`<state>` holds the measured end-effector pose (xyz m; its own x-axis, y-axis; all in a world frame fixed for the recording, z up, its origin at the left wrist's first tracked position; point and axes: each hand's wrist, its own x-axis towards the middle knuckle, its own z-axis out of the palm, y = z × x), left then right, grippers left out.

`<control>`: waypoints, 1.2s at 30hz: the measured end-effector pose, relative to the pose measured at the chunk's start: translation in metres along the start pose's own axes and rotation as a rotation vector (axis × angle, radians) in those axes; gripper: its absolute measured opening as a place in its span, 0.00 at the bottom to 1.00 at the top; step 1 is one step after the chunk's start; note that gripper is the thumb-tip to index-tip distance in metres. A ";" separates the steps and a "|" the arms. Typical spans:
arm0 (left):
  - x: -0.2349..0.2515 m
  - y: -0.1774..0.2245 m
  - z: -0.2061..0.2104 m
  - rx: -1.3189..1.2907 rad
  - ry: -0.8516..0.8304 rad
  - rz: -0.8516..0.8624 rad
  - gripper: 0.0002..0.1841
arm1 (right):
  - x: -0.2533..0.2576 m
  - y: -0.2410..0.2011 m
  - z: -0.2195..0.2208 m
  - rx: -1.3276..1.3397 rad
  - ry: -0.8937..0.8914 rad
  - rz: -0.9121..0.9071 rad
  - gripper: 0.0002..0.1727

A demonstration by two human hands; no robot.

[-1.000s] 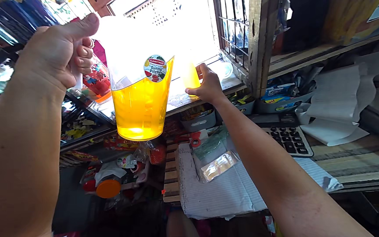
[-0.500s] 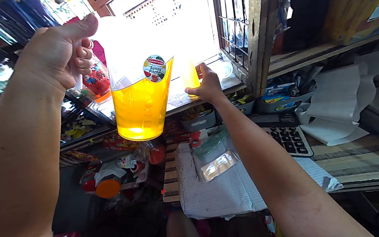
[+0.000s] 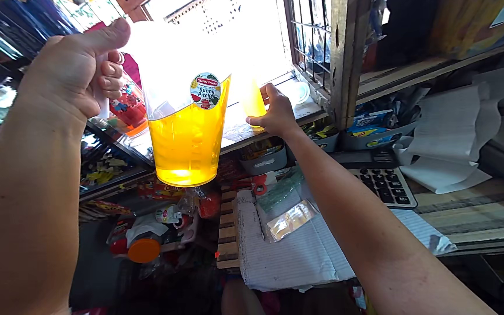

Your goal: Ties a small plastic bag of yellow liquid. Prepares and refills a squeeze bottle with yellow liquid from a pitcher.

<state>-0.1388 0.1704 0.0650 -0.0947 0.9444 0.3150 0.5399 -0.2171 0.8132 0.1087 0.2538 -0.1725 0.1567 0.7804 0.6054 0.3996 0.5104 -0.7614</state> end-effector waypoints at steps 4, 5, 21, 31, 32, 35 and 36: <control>-0.001 0.001 0.001 0.003 0.007 -0.008 0.19 | 0.000 0.001 0.001 0.005 0.007 -0.004 0.40; -0.002 0.001 0.001 0.001 0.007 -0.011 0.19 | 0.000 0.001 0.001 0.005 0.007 -0.005 0.40; -0.038 -0.049 0.018 -0.270 0.094 0.056 0.19 | 0.000 0.000 0.000 -0.003 -0.004 0.012 0.40; -0.051 -0.058 0.019 -0.399 0.175 0.073 0.20 | -0.001 -0.002 -0.001 -0.007 0.002 0.014 0.40; -0.051 -0.058 0.017 -0.417 0.183 0.077 0.20 | 0.000 -0.002 -0.001 -0.010 0.000 0.015 0.40; -0.044 -0.056 0.010 -0.484 0.218 0.114 0.21 | 0.000 -0.001 -0.001 -0.018 -0.003 0.014 0.40; -0.040 -0.056 0.008 -0.503 0.234 0.136 0.22 | 0.000 -0.001 -0.001 -0.018 -0.004 0.013 0.40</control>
<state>-0.1586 0.1469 0.0030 -0.2663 0.8323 0.4862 0.1013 -0.4775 0.8728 0.1094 0.2529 -0.1715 0.1586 0.7881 0.5948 0.4134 0.4940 -0.7648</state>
